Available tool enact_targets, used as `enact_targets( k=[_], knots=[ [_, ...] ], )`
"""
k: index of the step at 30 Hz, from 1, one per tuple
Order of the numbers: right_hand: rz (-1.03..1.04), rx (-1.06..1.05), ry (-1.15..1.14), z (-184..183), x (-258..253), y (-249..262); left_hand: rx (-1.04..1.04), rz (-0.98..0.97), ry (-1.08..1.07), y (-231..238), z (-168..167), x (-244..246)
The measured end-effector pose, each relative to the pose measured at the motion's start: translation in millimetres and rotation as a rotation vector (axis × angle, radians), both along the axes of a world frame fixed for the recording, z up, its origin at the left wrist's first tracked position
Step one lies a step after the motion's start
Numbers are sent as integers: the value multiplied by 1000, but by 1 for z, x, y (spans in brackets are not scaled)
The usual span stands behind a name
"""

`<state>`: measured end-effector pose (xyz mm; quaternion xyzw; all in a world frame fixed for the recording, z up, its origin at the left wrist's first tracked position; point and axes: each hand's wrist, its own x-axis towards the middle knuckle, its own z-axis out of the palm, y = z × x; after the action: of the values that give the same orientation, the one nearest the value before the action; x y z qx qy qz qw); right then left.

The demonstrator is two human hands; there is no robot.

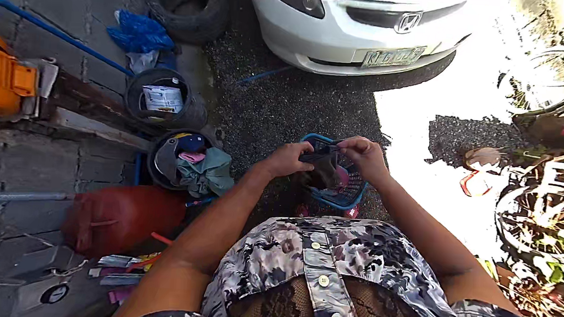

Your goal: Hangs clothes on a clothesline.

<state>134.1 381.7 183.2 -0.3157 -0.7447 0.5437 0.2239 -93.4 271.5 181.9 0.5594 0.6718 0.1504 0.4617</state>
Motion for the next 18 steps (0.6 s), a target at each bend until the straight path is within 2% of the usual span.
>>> enact_targets(
  k=[4,6,7,11,13,15,18],
  knots=[
    [-57,119,95,52,1,6,-83,-224,178,16,38,-2],
    [-101,136,137,76,7,9,-34,-192,230,17,44,-3],
    [-120,151,163,87,12,12,9,-137,188,15,50,-3],
    [-185,173,264,119,33,28,174,145,-210,11,99,12],
    [-206,196,311,128,42,42,335,258,-379,20,120,21],
    [-206,202,322,134,48,55,473,315,-525,37,141,31],
    [-178,155,300,134,57,65,527,359,-635,65,184,59]
  ],
)
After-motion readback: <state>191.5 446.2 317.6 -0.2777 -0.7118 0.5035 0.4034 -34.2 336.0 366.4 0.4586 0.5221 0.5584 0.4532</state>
